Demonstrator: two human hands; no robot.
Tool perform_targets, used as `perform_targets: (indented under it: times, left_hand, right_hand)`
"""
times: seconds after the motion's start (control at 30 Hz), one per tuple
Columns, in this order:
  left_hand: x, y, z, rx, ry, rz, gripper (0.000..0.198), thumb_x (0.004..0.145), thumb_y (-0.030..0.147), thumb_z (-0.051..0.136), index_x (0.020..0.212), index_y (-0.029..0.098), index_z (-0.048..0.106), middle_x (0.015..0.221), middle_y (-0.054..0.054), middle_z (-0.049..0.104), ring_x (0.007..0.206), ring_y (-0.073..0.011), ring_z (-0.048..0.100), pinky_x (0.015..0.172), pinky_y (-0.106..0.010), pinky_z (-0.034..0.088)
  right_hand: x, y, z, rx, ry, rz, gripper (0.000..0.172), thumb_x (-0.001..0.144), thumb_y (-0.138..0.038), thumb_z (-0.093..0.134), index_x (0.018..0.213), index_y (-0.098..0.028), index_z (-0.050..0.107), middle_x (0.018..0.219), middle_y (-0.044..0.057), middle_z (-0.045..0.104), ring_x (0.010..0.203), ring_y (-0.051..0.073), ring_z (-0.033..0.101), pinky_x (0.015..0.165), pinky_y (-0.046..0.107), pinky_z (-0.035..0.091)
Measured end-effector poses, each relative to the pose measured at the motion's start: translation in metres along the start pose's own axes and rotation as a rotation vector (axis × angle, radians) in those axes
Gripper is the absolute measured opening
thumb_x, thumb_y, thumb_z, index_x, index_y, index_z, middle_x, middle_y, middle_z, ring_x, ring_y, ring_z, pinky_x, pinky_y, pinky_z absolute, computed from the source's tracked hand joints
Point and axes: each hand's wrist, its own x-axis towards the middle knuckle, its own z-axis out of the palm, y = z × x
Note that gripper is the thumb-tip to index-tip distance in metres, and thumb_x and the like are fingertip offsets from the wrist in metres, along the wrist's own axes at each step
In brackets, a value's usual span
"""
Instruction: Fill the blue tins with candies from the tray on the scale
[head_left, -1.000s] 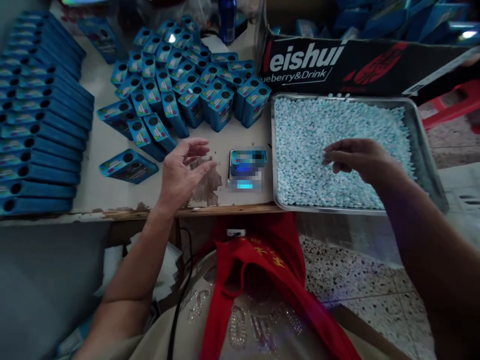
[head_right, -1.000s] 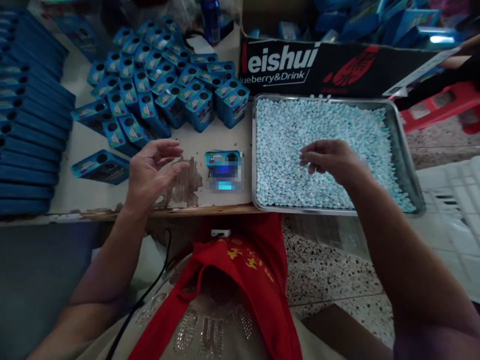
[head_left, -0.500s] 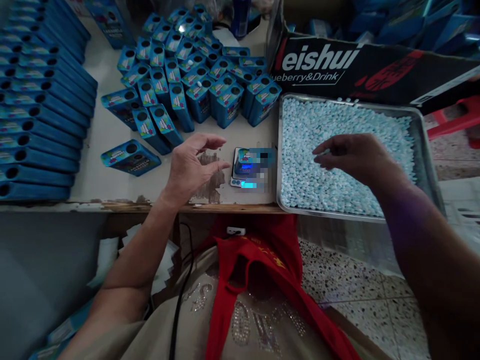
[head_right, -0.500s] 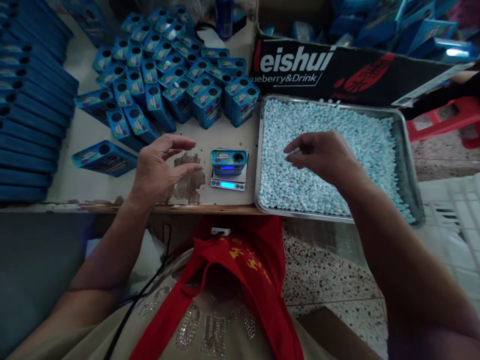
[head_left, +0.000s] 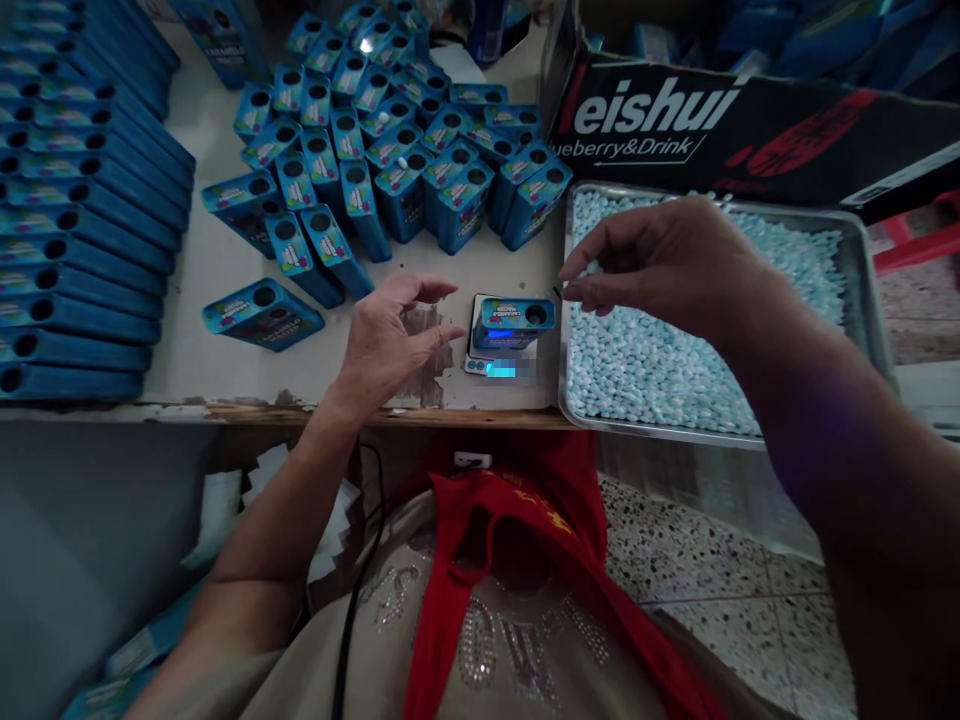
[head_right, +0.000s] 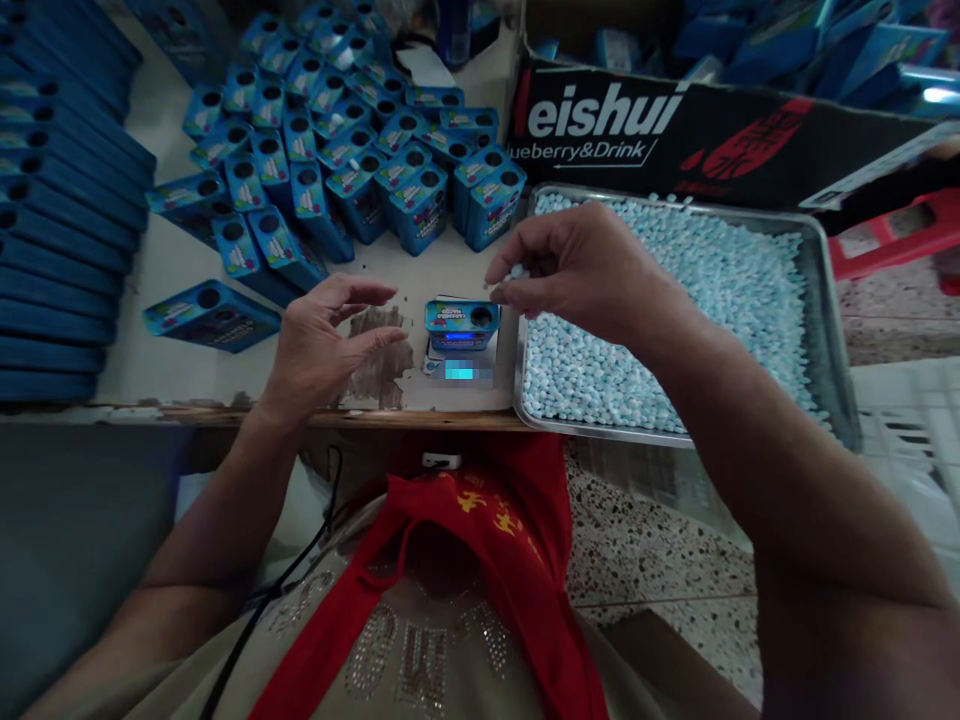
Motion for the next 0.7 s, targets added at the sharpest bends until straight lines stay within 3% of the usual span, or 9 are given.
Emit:
perform_targets:
  times: [0.3,0.43,0.7]
  left_hand:
    - [0.0,-0.003,0.01,-0.053,-0.051,-0.012,0.046,0.082,0.021,0.102,0.124,0.023,0.085,0.123,-0.006,0.084,0.114,-0.0271,0.079,0.108,-0.042,0.067]
    - [0.001,-0.005,0.011,-0.065,-0.062,-0.019,0.045,0.082,0.02,0.1,0.124,0.022,0.085,0.121,-0.008,0.084,0.113,-0.0279,0.079,0.109,-0.044,0.067]
    - [0.004,0.0,0.016,-0.053,-0.109,-0.042,0.046,0.084,0.023,0.102,0.126,0.022,0.084,0.124,-0.007,0.083,0.116,-0.028,0.08,0.107,-0.042,0.067]
  right_hand:
    - [0.007,-0.001,0.012,0.005,-0.018,0.009,0.026,0.083,-0.046,0.1,0.086,-0.029,0.082,0.065,-0.001,0.067,0.061,0.018,0.063,0.057,0.031,0.05]
    - [0.009,0.001,0.013,0.032,-0.02,0.009,0.021,0.082,-0.041,0.1,0.085,-0.027,0.083,0.061,-0.001,0.064,0.058,0.017,0.061,0.056,0.03,0.047]
    - [0.016,0.027,0.031,0.023,-0.031,0.033,0.03,0.082,-0.047,0.099,0.095,-0.021,0.093,0.057,-0.001,0.064,0.052,0.015,0.056,0.051,0.029,0.042]
